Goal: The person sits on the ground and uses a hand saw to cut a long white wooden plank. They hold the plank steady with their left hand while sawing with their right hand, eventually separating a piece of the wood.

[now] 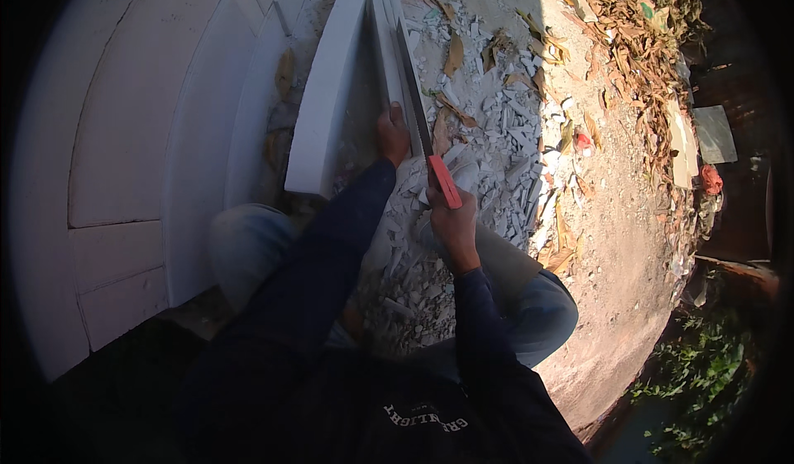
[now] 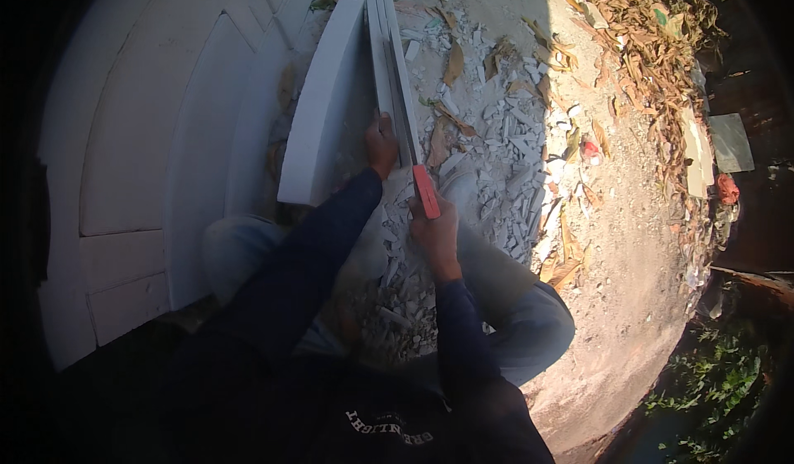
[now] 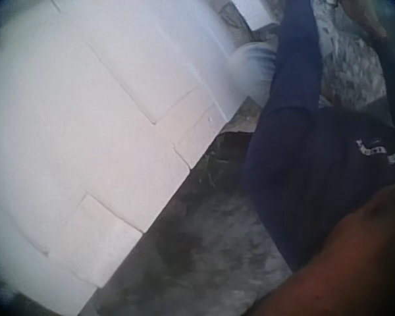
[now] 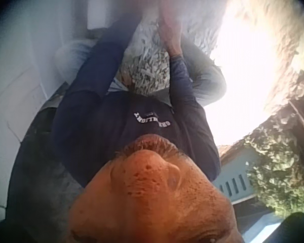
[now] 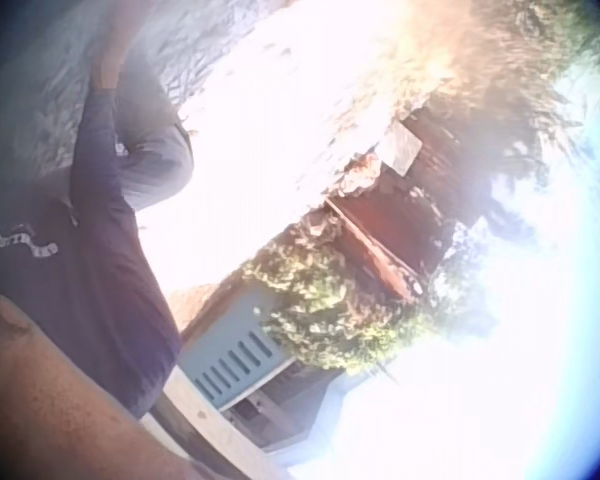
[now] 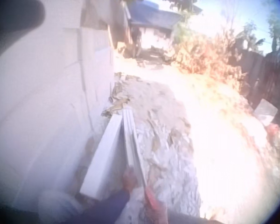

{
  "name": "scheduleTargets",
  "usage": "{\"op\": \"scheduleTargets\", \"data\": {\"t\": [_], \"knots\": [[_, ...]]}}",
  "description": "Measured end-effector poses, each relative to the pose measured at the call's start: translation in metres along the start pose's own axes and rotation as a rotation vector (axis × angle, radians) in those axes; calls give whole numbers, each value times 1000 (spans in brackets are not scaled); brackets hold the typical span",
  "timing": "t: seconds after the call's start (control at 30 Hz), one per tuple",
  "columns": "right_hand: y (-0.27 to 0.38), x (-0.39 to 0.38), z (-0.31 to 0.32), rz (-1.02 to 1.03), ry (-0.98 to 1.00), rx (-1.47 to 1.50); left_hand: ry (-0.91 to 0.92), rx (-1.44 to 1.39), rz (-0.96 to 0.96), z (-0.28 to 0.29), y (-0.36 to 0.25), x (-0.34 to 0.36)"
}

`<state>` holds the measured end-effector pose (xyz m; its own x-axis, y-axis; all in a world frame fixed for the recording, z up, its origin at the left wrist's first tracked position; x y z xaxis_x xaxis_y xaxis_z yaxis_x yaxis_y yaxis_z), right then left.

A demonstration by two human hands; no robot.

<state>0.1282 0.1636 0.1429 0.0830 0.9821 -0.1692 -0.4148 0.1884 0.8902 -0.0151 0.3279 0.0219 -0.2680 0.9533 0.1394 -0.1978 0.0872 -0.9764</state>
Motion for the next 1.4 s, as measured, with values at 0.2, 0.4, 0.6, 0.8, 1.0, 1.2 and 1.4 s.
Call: {"op": "scheduleTargets", "data": {"t": [0.2, 0.4, 0.6, 0.8, 1.0, 1.2, 1.4], "knots": [[-18, -77, 7, 152, -125, -28, 45, -59, 39, -5, -4, -4], [-10, -7, 7, 56, -64, 15, 66, -30, 81, -16, 7, 1], [-27, -77, 0, 64, -56, -15, -53, -38, -26, -2, 7, 5], [-29, -106, 6, 25, -30, -30, 30, -4, 58, -3, -3, 4], [-19, -32, 6, 9, -81, 52, 86, 22, 91, -10, 6, -1], [-61, -167, 8, -63, -88, 141, -28, -18, -23, -5, 2, 1], [-39, -61, 4, -24, -39, 101, -31, 1, -39, -4, -3, 1]]}}
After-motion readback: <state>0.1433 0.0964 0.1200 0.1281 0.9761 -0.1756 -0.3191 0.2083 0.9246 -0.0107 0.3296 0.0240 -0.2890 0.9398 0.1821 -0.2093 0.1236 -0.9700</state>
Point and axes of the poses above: each hand's wrist, its own x-axis towards the middle knuckle, its own z-axis out of the back of the hand, y = z × x, the point moved 7 cm from there along x, towards the middle knuckle, and after that the axes turned 7 degrees about y, right-handed, at the moved point
